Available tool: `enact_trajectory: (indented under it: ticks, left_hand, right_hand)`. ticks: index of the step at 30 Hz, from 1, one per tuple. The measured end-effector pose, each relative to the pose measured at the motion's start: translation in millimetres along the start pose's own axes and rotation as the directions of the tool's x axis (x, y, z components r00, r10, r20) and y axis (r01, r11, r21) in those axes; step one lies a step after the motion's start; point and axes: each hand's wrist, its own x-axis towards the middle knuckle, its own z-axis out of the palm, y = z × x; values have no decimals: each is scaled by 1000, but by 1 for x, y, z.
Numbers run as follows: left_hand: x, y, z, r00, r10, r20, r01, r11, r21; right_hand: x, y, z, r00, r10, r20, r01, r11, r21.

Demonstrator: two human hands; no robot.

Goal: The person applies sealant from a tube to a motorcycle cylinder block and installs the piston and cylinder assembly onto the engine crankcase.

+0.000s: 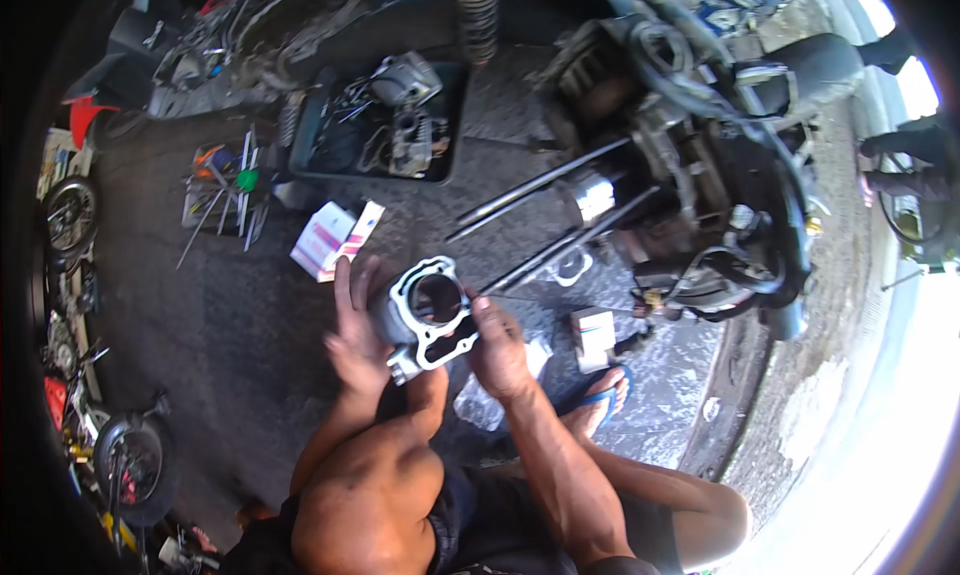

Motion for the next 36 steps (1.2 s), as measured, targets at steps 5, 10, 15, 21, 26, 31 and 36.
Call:
enact_trajectory:
  ticks: [5, 10, 15, 21, 26, 31, 36]
  left_hand:
    - [-16, -40, -45, 890, -445, 101, 448, 806, -386]
    - [-8, -20, -26, 830, -449, 331, 558, 653, -512]
    - [-9, -5, -8, 757, -580, 300, 635, 546, -547]
    - [-15, -14, -26, 665, -662, 346, 739, 518, -430]
    - [-10, -14, -19, 718, -626, 305, 691, 590, -418]
    - [-3, -24, -28, 789, -571, 224, 606, 668, -432]
    - [3, -27, -19, 801, -583, 139, 562, 649, -513]
  right_hand:
    - [-11, 10, 19, 989, -146, -25, 113, 855, -506]
    - [-19, -9, 22, 981, -177, -76, 36, 558, -829]
    - [-21, -31, 31, 962, -269, -49, 50, 349, -936]
    - [-10, -48, 28, 952, -277, 133, 191, 194, -962]
    - [-10, -37, 12, 875, -454, -169, 109, 523, -845]
    - [-31, -27, -90, 657, -405, -637, -141, 764, -630]
    - [-59, -37, -134, 541, -663, -517, -260, 452, -853]
